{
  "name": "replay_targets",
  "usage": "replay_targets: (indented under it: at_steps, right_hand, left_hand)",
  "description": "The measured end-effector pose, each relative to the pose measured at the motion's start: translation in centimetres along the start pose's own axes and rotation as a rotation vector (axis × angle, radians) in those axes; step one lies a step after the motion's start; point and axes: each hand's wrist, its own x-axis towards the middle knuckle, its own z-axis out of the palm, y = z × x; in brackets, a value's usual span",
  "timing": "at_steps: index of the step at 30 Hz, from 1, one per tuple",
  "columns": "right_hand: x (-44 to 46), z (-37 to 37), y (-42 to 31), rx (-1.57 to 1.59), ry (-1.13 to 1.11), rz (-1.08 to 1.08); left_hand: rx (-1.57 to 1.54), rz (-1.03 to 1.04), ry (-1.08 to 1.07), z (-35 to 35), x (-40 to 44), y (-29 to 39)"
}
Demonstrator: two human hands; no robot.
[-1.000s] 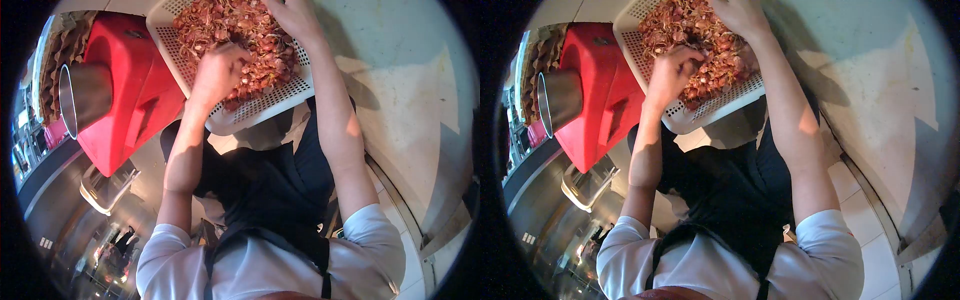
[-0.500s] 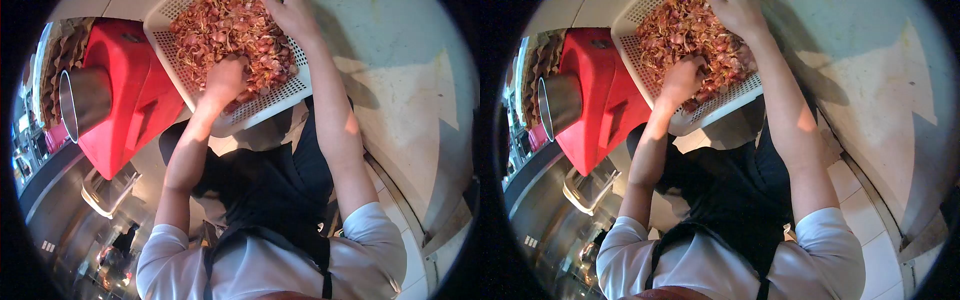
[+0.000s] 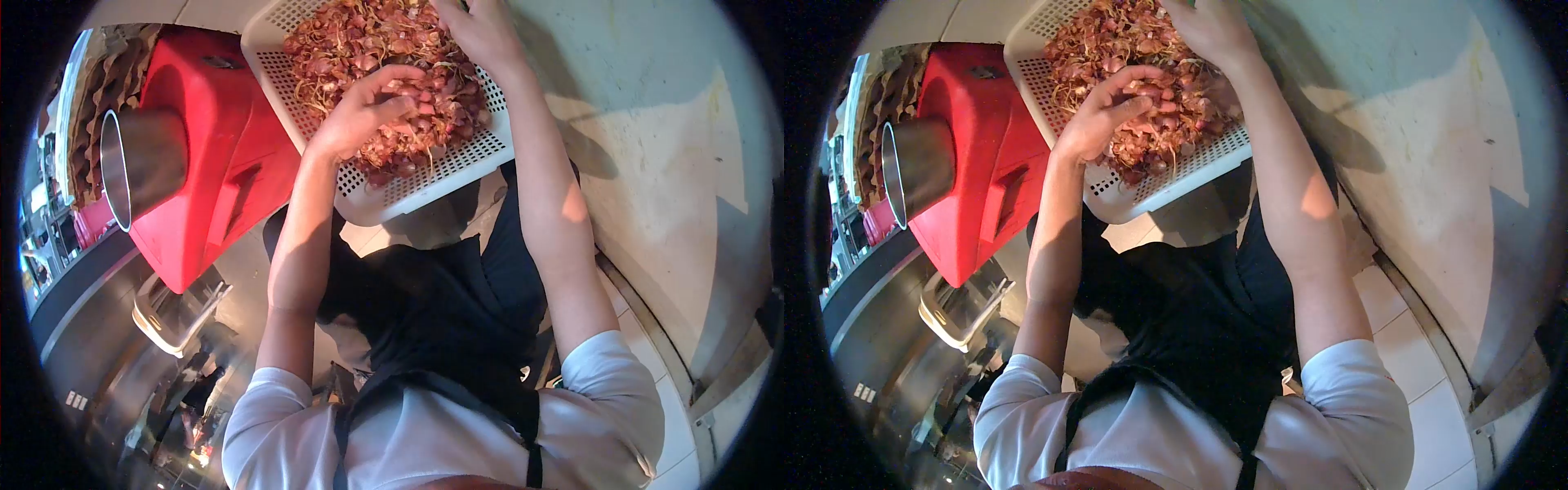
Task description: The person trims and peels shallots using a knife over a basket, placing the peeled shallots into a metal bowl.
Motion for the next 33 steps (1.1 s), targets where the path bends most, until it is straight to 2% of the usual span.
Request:
replay_targets:
  at_steps: [3, 6, 7, 9, 10, 12, 15, 18, 21, 22, 24, 25, 26, 27, 28, 29, 30, 32, 33]
  right_hand:
    - [-0.1, 0.7, 0.4, 0.004, 0.148, -0.095]
    - [0.0, 0.3, 0.3, -0.094, 0.121, -0.108]
    - [0.0, 0.5, 0.0, -0.053, 0.138, -0.113]
    - [-0.2, 0.8, -0.4, 0.029, 0.172, -0.123]
    - [-0.1, 0.7, -0.6, 0.002, 0.116, -0.059]
    - [0.0, 0.2, -0.6, -0.055, 0.005, 0.072]
    - [-0.1, 0.6, 0.3, -0.102, 0.058, 0.013]
    - [-0.4, 1.2, 0.1, 0.116, -0.009, -0.011]
    - [-0.1, 1.4, 1.0, 0.152, -0.104, 0.115]
    - [-0.3, 1.6, 0.4, 0.136, -0.050, 0.089]
    - [-0.4, 1.7, 0.1, 0.171, -0.041, 0.087]
    - [0.0, 2.2, 0.9, 0.324, 0.008, 0.147]
    - [1.0, 1.5, 2.9, -0.087, 0.000, 0.075]
    - [0.5, 1.9, 1.8, 0.219, 0.035, 0.206]
    - [0.7, 2.3, 1.8, 0.192, 0.083, 0.201]
    - [0.8, 2.3, 2.0, 0.204, 0.070, 0.187]
    - [0.8, 2.1, 2.1, 0.209, 0.070, 0.181]
    - [0.1, 2.8, 0.6, 0.242, 0.033, 0.226]
    - [-0.2, 3.0, -0.1, 0.255, 0.026, 0.249]
  left_hand:
    - [0.127, 0.025, 0.030, 0.0, 0.0, 0.2]
    - [0.395, 0.239, 0.012, -0.6, 0.6, -0.4]
    - [0.300, 0.046, 0.026, -0.3, -0.2, 0.7]
    - [0.205, 0.141, -0.002, -0.7, 0.1, 0.1]
    - [0.157, 0.189, -0.016, -0.9, 0.2, -0.1]
    - [0.115, 0.169, 0.016, -0.7, 0.2, 0.0]
    - [0.036, 0.150, 0.019, -0.5, 0.1, 0.1]
    - [0.204, 0.035, 0.103, -0.8, 0.0, 0.2]
    - [0.162, 0.112, 0.070, -0.8, 0.2, -0.3]
    - [0.178, 0.138, 0.109, -0.9, 0.0, -0.2]
    - [0.295, 0.073, 0.171, -0.7, -0.3, 0.3]
    - [0.384, 0.308, 0.232, -1.3, 0.7, -1.7]
    - [0.416, 0.131, 0.273, -1.1, 0.2, -0.5]
    - [0.627, 0.336, 0.327, -1.8, 1.3, -1.6]
    - [0.455, 0.242, 0.328, -1.4, 0.7, -0.7]
    - [0.510, 0.367, 0.375, -1.5, 1.1, -1.2]
    - [0.396, 0.406, 0.338, -1.5, 1.2, -1.3]
    - [0.408, 0.596, 0.314, -2.1, 1.8, -2.2]
    - [0.369, 0.556, 0.348, -2.2, 1.4, -1.8]
